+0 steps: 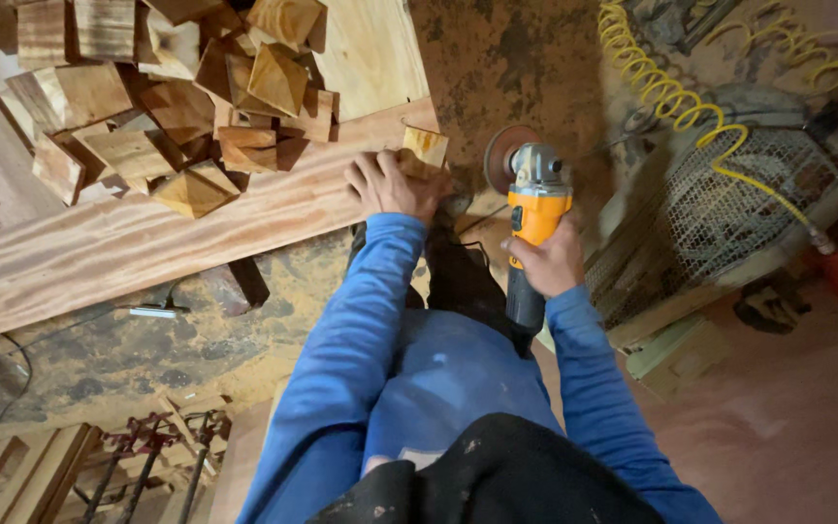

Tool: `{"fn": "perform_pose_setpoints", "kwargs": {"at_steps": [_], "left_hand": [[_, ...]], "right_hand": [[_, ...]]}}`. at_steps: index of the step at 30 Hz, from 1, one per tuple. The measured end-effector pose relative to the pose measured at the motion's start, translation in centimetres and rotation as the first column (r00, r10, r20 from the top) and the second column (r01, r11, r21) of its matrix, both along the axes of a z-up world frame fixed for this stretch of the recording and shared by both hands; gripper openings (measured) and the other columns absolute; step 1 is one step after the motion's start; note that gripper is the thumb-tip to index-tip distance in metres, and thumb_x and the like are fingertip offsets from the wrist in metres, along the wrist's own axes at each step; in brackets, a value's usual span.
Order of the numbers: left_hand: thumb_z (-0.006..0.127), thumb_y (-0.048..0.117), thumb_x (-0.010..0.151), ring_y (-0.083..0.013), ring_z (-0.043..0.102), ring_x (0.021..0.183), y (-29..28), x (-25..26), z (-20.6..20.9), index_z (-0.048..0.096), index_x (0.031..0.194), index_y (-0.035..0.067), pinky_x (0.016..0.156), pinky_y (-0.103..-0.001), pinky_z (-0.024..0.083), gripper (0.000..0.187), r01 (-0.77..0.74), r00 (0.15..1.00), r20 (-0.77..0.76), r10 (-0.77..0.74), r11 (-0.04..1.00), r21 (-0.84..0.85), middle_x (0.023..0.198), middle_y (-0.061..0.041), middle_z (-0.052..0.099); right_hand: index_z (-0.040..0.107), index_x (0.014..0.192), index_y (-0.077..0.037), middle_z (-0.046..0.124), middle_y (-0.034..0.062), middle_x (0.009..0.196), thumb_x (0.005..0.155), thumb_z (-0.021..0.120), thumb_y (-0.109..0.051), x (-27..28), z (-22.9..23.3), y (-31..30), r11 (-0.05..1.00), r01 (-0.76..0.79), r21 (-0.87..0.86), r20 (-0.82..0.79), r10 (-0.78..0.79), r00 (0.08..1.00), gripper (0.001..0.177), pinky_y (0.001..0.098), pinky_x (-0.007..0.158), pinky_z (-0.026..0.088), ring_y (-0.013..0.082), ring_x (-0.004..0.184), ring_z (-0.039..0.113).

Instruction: The person uses an angle grinder with a sanding disc to smooth the edges of small wooden blocks. They pick up each block from a pile on a workbench, sand it, and place it back down, repeating the process continuously.

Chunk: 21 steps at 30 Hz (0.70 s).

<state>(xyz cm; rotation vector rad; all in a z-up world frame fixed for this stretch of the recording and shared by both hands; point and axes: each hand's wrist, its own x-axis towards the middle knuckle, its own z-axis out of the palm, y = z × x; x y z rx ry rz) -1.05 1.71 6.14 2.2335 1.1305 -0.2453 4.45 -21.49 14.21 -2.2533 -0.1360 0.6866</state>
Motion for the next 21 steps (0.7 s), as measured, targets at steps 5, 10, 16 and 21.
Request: {"fn": "perform_pose_setpoints", "kwargs": {"at_steps": [5, 10, 16, 21], "left_hand": [[0.086, 0.040, 0.071, -0.0387, 0.047, 0.124, 1.0, 0.0, -2.1, 0.068, 0.130, 0.025, 0.101, -0.055, 0.038, 0.063, 0.216, 0.898, 0.313, -0.310, 0.929, 0.299, 0.132, -0.008, 0.057], [0.094, 0.047, 0.057, -0.0373, 0.048, 0.119, 3.0, -0.5, -2.0, 0.073, 0.114, 0.026, 0.099, -0.055, 0.038, 0.064, 0.218, 0.841, 0.445, -0.309, 0.945, 0.246, 0.122, -0.005, 0.059], [0.093, 0.046, 0.055, -0.0366, 0.045, 0.120, 4.2, -0.7, -0.4, 0.075, 0.123, 0.034, 0.099, -0.055, 0.037, 0.072, 0.314, 0.857, 0.362, -0.366, 0.929, 0.195, 0.125, -0.006, 0.055], [0.092, 0.051, 0.058, -0.0374, 0.043, 0.120, 4.2, -0.8, -0.1, 0.074, 0.125, 0.033, 0.099, -0.056, 0.035, 0.072, 0.327, 0.854, 0.354, -0.380, 0.923, 0.203, 0.124, -0.007, 0.055]], "right_hand": [[0.056, 0.122, 0.000, 0.071, 0.0145, 0.106, 0.073, 0.085, -0.022, 0.4, -0.9, -0.3, 0.997, -0.055, 0.051, 0.109, 0.049, 0.993, 0.061, 0.0398, 0.087, 0.055, 0.0303, 0.095, 0.070], [0.049, 0.130, 0.004, 0.068, 0.0212, 0.112, 0.071, 0.086, -0.020, 0.8, -1.5, 0.7, 0.985, -0.170, 0.006, 0.194, 0.166, 0.967, 0.073, 0.0450, 0.089, 0.054, 0.0382, 0.101, 0.068], [0.045, 0.124, 0.006, 0.067, 0.0234, 0.105, 0.069, 0.087, -0.024, 1.1, -1.1, 2.8, 0.986, -0.157, -0.060, 0.082, 0.162, 0.983, 0.075, 0.0472, 0.085, 0.054, 0.0414, 0.097, 0.068], [0.048, 0.120, 0.005, 0.068, 0.0241, 0.104, 0.068, 0.087, -0.024, 1.2, -1.5, 3.4, 0.979, -0.170, -0.111, 0.088, 0.180, 0.980, 0.071, 0.0478, 0.084, 0.055, 0.0421, 0.097, 0.068]]}}
